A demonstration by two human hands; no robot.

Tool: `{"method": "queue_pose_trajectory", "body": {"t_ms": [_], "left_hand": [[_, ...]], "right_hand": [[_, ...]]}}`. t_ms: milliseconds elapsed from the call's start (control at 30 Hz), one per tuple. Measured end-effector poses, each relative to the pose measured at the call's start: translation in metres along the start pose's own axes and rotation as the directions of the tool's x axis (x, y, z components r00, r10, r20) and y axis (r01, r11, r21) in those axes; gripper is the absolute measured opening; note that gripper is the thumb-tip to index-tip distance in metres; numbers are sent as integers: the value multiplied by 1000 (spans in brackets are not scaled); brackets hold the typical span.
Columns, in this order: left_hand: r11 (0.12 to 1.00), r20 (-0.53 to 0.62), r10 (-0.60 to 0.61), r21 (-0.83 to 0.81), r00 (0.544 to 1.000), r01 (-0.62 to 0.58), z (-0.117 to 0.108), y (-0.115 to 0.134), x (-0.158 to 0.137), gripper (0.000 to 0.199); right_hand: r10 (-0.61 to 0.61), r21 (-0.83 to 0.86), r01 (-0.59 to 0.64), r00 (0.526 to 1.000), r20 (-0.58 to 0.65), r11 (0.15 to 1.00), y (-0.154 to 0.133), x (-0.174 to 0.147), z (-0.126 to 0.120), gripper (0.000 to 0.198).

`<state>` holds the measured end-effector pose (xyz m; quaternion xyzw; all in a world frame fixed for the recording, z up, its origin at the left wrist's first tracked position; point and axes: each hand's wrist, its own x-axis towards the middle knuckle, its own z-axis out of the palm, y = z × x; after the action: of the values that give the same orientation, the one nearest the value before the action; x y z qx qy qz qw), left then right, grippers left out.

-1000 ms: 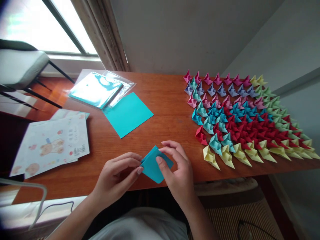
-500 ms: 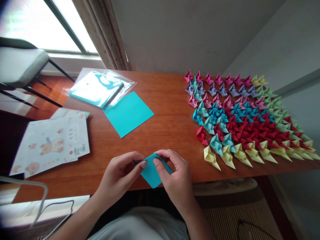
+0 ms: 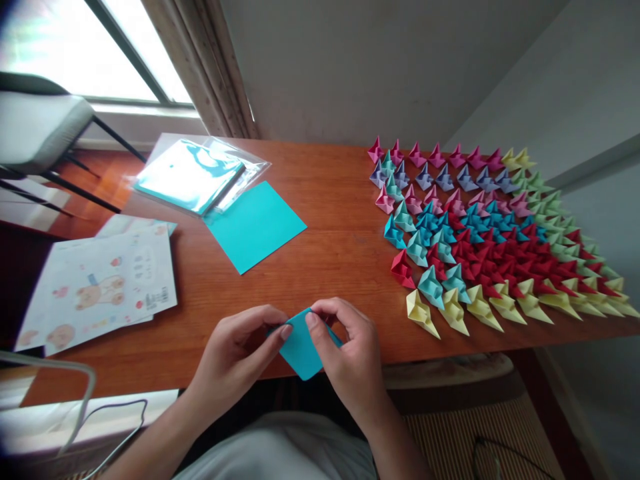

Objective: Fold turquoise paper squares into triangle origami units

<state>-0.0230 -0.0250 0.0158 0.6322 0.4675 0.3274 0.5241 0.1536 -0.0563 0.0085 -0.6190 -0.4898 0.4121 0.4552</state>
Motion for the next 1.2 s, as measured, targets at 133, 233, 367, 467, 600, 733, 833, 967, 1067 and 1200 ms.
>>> {"method": "queue_pose_trajectory", "body": {"t_ms": [133, 233, 367, 467, 600, 733, 833, 967, 1067, 1200], "left_hand": [[999, 13, 36, 34, 999, -37, -1, 2, 0, 16], [995, 42, 71, 66, 997, -74, -1, 3, 0, 14], [992, 57, 78, 91, 995, -83, -2, 4, 0, 13], [992, 62, 70, 97, 996, -76, -4, 4, 1, 14], [994, 53, 63, 91, 997, -67, -4, 5, 2, 15], [999, 1, -21, -48, 1000, 21, 0, 3, 1, 13], [966, -36, -129, -231, 991, 117, 4, -2, 1, 17], [886, -47, -247, -415, 968, 206, 5, -2, 3, 20], [828, -64, -301, -513, 951, 228, 5, 2, 4, 19], [806, -91, -319, -550, 944, 219, 6, 4, 4, 17]], "right_hand": [[73, 27, -75, 996, 48, 997, -6, 2, -3, 16], [123, 62, -129, 987, 106, 990, -8, 3, -5, 18], [127, 36, -134, 981, 146, 990, -9, 5, -8, 19], [102, 5, -105, 981, 163, 994, -12, 6, -11, 19], [52, 4, -53, 977, 208, 999, -14, 9, -15, 17], [-31, 25, 28, 989, 145, 999, -12, 9, -16, 14], [-110, 24, 109, 994, 23, 994, -9, 7, -15, 13], [-234, 6, 236, 969, -83, 972, -5, 4, -13, 9], [-318, 1, 319, 945, -75, 948, -3, 3, -14, 11], [-331, -12, 332, 936, -122, 943, -2, 2, -14, 11]]}}
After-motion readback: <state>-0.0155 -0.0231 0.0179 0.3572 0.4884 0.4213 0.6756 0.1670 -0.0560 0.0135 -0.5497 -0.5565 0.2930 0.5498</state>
